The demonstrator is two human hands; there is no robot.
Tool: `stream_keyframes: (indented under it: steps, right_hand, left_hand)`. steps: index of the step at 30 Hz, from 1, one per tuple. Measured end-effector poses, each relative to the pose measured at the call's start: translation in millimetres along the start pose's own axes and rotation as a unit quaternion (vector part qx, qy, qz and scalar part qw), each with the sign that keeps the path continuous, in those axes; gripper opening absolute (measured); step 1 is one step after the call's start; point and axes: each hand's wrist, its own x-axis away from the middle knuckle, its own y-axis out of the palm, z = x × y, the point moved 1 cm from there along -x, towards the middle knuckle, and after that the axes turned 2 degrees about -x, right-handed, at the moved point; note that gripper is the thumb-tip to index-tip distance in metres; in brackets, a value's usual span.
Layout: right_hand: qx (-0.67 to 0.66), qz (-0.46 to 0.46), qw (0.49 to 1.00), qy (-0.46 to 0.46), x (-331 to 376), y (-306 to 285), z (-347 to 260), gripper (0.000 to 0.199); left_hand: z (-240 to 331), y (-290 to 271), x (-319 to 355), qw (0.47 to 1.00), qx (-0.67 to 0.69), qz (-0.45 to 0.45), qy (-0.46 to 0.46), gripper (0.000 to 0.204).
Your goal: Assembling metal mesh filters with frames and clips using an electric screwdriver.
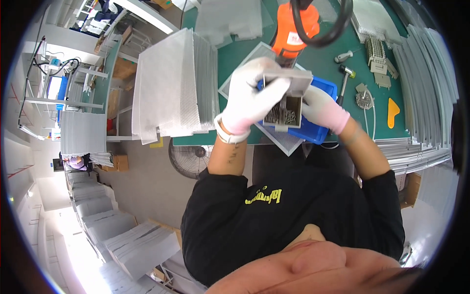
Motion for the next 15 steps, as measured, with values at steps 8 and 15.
stream_keyframes:
  steps: [8, 15]
  right_hand:
    - [0.194, -0.134, 0.969, -0.073, -16.5, 39.7, 18.7, 0.049]
    - [0.177, -0.208, 0.961, -0.047, -6.3, 75.0, 48.6, 0.031]
  left_hand:
    - [-9.6, -9.0, -2.3, 1.000, 0.001, 0.008, -0.008, 0.012]
    - [-7.6, -17.3, 1.6, 1.000, 0.003, -0.001, -0.003, 0.008]
